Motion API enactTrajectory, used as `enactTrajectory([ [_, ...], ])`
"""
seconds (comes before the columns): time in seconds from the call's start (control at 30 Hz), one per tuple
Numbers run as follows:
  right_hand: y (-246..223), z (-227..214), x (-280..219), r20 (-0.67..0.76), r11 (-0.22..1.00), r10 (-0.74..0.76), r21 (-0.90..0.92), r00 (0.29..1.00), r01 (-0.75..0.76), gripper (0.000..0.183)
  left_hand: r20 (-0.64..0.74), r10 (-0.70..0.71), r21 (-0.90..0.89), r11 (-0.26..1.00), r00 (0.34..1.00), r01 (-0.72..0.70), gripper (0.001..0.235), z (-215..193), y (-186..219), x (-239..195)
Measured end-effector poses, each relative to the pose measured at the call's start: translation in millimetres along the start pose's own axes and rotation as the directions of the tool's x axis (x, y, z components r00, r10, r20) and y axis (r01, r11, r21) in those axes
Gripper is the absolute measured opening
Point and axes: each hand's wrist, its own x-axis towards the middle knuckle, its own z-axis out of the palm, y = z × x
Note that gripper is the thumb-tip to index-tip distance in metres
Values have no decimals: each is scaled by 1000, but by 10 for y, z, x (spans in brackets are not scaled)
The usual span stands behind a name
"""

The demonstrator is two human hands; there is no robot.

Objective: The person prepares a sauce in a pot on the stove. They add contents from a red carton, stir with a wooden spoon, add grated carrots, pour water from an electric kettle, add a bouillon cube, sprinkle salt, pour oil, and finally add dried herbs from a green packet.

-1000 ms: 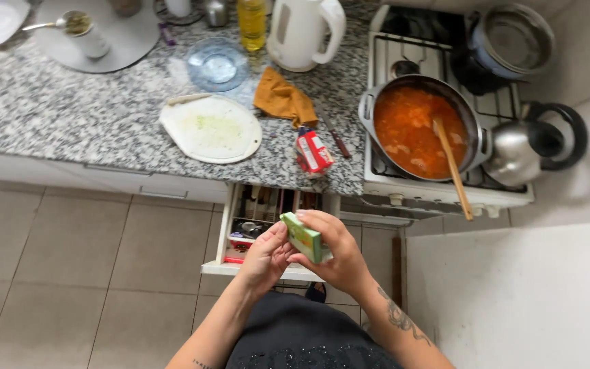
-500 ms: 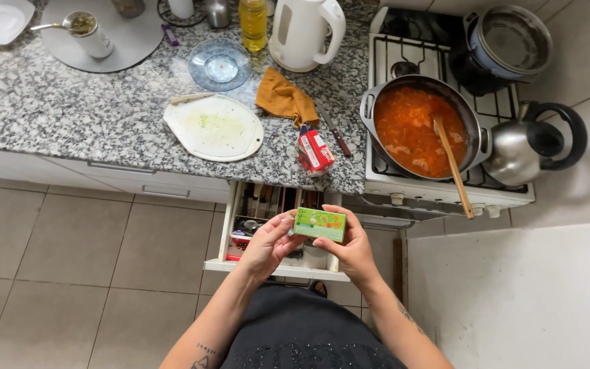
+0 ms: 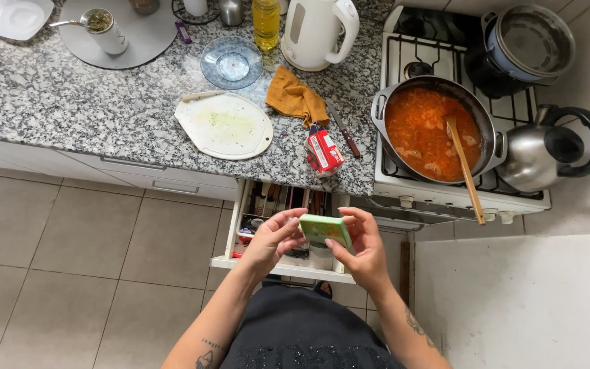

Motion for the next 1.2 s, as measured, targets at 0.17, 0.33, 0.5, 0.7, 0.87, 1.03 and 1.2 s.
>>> enactTrajectory([
  [0.17, -311, 96, 100, 25, 921, -192, -341, 981, 189, 41, 132, -137, -289, 942, 982, 170, 54, -145, -343, 193],
  [0.33, -174, -12, 63, -40, 964, -15, -267, 999, 4, 48, 63, -10, -85, 996, 998, 16, 52, -154, -263, 214],
  [0.5, 243, -235, 83, 63, 914, 214, -365, 975, -177, 36, 9, 114, 247, 962, 993, -112, 49, 57, 214, 30],
  [0.7, 1218, -246, 49, 102, 925, 370, 52, 924, -376, 42, -51, 323, 600, 766, 945, -229, 33, -70, 369, 72],
  [0.87, 1294, -195, 35, 234, 743, 380, -653, 895, -145, 70, -105, 182, 339, 931, 978, -137, 38, -156, 457, 46],
  [1.03, 536, 18, 193, 91, 939, 96, -340, 991, -59, 61, -28, 105, 171, 980, 994, -98, 31, 100, 347, 120],
  [1.2, 272, -184, 205, -17, 977, 96, 194, 995, -91, 51, 87, 238, 314, 915, 967, -254, 20, 550, 199, 235],
])
